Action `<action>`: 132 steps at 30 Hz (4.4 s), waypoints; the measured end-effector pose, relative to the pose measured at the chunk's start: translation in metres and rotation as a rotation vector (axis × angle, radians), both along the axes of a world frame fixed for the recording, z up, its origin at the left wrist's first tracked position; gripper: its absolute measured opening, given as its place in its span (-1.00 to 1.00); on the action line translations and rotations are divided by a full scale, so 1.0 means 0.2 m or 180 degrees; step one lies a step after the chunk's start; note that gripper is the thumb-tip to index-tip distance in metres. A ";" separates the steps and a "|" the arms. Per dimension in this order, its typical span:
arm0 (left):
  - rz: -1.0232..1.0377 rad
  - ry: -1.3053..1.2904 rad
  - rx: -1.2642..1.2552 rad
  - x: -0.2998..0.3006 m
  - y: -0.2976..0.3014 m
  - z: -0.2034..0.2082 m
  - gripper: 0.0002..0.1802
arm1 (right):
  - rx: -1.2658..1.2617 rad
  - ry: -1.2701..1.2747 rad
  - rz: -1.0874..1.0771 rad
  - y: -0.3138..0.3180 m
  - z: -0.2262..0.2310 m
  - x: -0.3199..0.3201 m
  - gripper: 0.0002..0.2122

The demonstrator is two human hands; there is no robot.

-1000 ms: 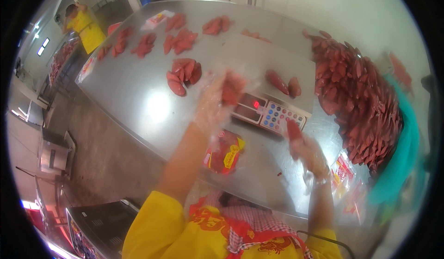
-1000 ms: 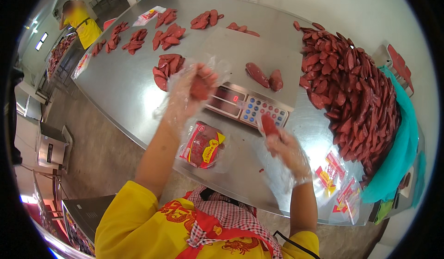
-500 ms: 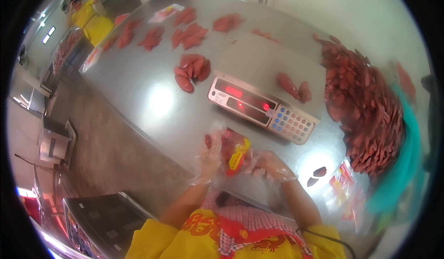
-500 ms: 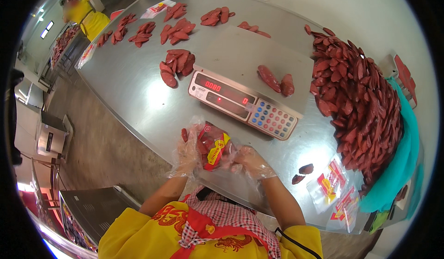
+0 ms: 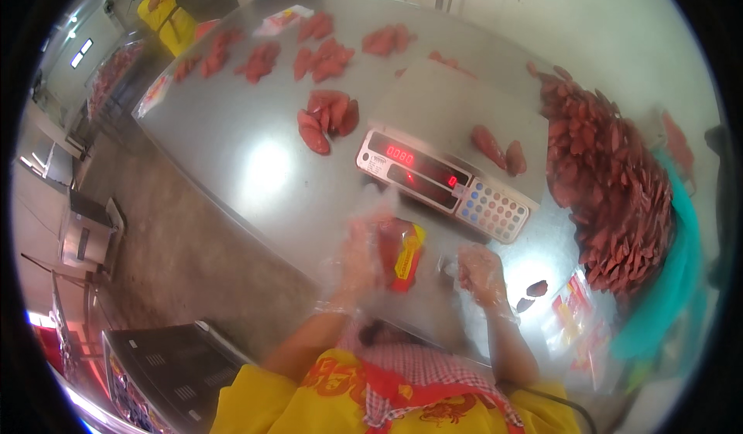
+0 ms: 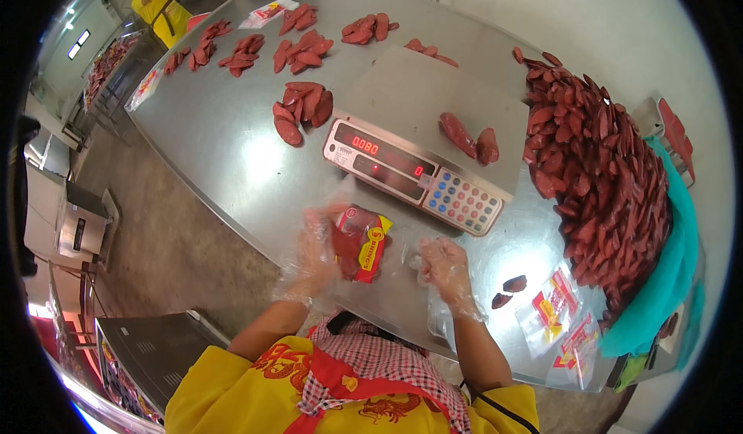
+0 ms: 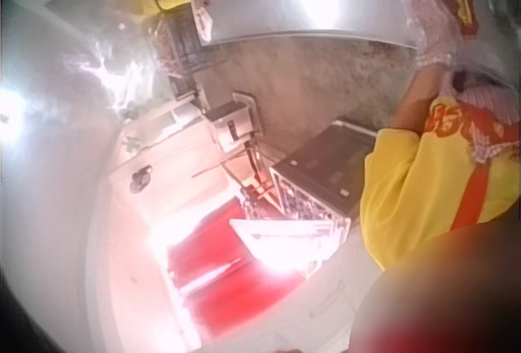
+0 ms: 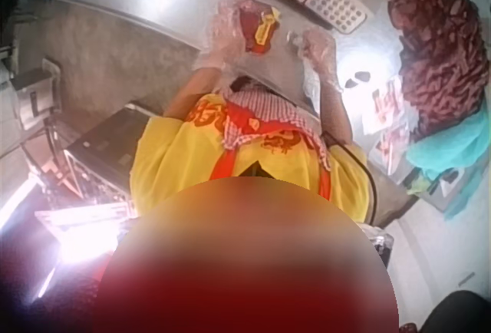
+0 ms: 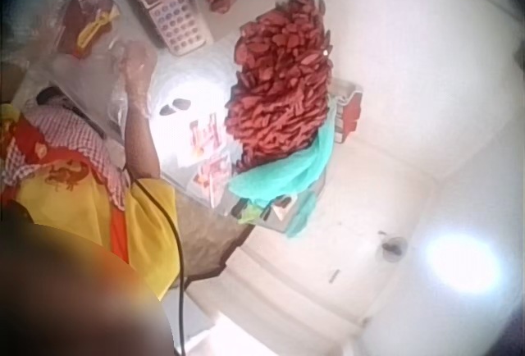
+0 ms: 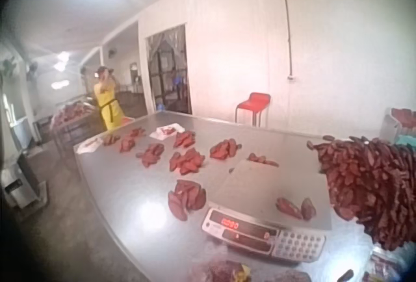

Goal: The person repeatedly scoops red meat pieces from a large pile on a stainless steel table, places them on a digital scale, and then transfers them into clear plastic bags. The process is repeated multiple times to create several packaged portions.

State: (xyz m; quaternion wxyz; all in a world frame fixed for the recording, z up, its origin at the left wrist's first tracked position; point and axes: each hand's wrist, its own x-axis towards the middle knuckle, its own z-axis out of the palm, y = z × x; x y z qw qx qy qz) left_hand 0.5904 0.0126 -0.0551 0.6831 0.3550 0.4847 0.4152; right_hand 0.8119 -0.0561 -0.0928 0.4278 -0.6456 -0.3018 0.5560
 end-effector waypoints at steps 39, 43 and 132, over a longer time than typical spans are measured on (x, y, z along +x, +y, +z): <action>-0.2015 0.3317 0.2935 0.15 -0.13 -0.19 -0.38 | 0.1856 -0.2304 0.1782 0.33 0.04 0.19 -0.76; -0.2135 0.3778 0.3690 0.13 -0.13 -0.13 -0.29 | 0.2150 -0.3693 0.0502 0.70 0.46 0.33 -0.66; -0.3232 0.4474 0.4553 0.24 -0.03 -0.19 -0.37 | -0.0293 0.0689 0.1067 -0.30 -0.16 -0.43 -0.71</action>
